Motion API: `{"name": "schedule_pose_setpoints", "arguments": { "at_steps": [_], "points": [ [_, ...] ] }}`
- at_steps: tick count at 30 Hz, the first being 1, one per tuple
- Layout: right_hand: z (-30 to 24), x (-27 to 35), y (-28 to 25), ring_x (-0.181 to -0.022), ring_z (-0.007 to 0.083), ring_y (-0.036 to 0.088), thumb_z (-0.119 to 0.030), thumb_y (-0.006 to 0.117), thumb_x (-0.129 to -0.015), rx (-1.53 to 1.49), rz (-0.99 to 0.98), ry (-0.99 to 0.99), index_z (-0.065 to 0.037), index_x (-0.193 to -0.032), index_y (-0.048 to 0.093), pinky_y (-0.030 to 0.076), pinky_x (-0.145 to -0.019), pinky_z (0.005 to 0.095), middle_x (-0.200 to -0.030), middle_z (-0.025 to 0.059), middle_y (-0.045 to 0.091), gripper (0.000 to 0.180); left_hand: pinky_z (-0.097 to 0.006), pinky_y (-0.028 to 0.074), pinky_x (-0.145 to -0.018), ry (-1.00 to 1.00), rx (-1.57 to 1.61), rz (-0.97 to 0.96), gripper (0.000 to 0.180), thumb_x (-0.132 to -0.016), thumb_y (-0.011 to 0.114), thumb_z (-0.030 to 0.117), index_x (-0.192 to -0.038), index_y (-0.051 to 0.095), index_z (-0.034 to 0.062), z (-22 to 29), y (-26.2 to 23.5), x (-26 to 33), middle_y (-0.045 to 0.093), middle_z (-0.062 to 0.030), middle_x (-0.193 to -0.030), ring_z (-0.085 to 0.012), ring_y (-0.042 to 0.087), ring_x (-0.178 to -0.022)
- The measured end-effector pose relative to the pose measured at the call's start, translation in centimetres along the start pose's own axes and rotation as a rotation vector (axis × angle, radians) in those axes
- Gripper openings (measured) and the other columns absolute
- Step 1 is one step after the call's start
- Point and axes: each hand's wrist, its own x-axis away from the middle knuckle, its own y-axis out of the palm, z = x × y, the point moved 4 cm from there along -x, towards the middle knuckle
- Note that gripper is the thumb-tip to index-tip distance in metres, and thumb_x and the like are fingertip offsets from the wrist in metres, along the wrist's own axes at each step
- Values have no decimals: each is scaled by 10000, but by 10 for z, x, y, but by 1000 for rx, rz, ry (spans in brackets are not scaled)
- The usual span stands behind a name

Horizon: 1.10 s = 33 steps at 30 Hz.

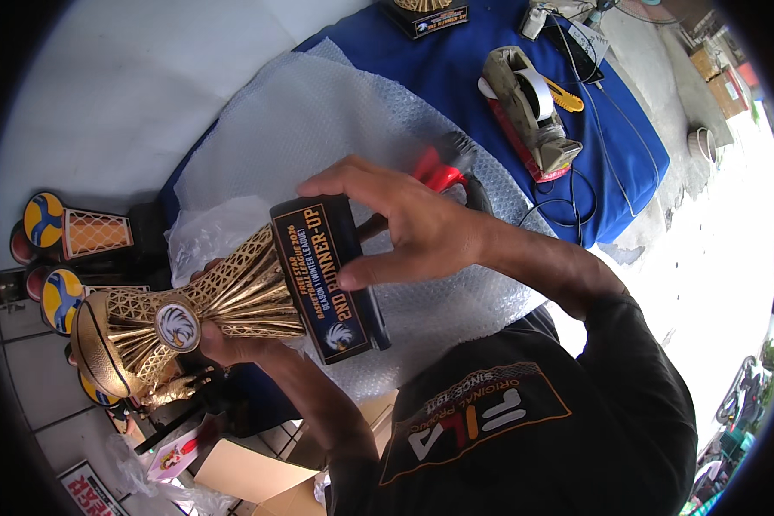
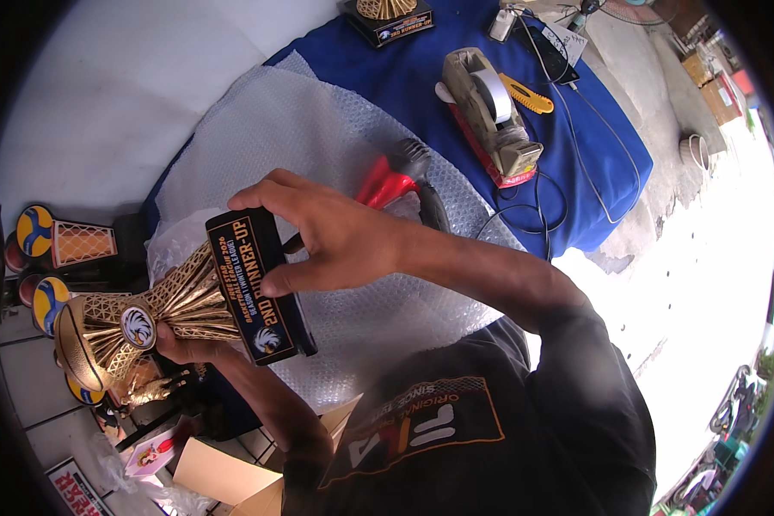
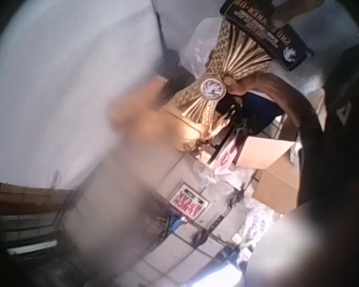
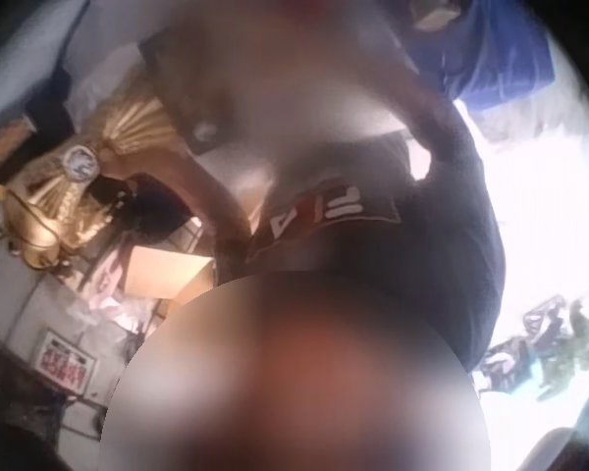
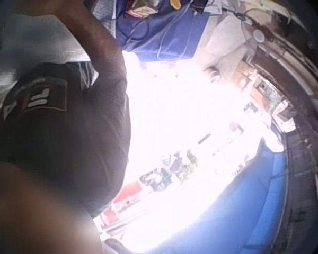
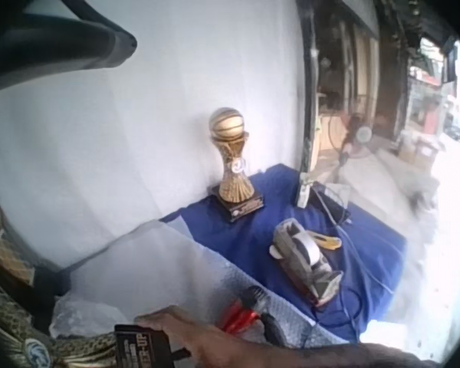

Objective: The person cuts a sheet of bubble wrap with scissors, places a gold basketball trophy on it, and uses a hairdryer to warm the bubble wrap. The person then wraps the trophy in the bubble wrap and secures it with tape. The wrapped trophy is placed into a cardboard box.

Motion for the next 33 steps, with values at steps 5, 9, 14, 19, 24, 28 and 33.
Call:
{"name": "schedule_pose_setpoints", "arguments": {
  "at_steps": [5,9,14,19,24,28,33],
  "points": [
    [6,-11,-2,-1103,203,612,-93,724,-877,-52,145,249,30,-1179,603,542,-890,350,-1111,128,624,348,-520,580,-897,81,-157,60,707,-750,650,351,-1281,477,-82,-9,2,2,584,-275,-1159,-397,646,-1026],
    [-1,-10,7,-1062,215,614,-199,778,-846,44,166,-109,33,-1179,595,519,-887,361,-1091,134,613,445,-512,583,-888,124,-148,126,701,-747,636,354,-1262,477,-93,-8,-3,0,585,-271,-1148,-389,649,-1009],
    [17,1,-4,-969,302,617,-311,774,-829,369,245,52,23,-1090,608,498,-835,412,-974,172,605,455,-506,574,-881,23,-201,58,695,-738,626,349,-1260,483,-87,-10,-6,-1,590,-258,-1141,-392,641,-1013],
    [25,50,-76,-828,346,631,-353,784,-798,1093,474,437,8,-986,608,504,-740,420,-910,169,624,443,-448,484,-1028,269,-502,133,786,-739,699,1,-1419,309,-67,-35,-3,11,526,-234,-1275,-323,575,-1159],
    [80,98,-81,-862,410,665,-362,731,-775,846,230,825,13,-953,612,515,-770,499,-884,220,678,432,-421,462,-1043,213,-550,135,791,-714,726,-1,-1411,353,-34,-65,3,14,554,-170,-1241,-280,586,-1117],
    [78,96,-85,-793,438,651,-256,664,-784,702,549,679,40,-847,557,496,-731,502,-743,251,638,320,-437,417,-1097,96,-462,122,917,-729,714,-56,-1498,217,-2,-73,-1,9,467,-175,-1367,-287,518,-1225],
    [58,75,-86,-780,434,650,-200,629,-809,565,610,649,33,-877,535,484,-710,502,-764,244,644,261,-448,422,-1094,127,-448,107,904,-733,763,-20,-1479,252,-20,-72,-6,7,491,-185,-1344,-293,541,-1193]
  ]
}}
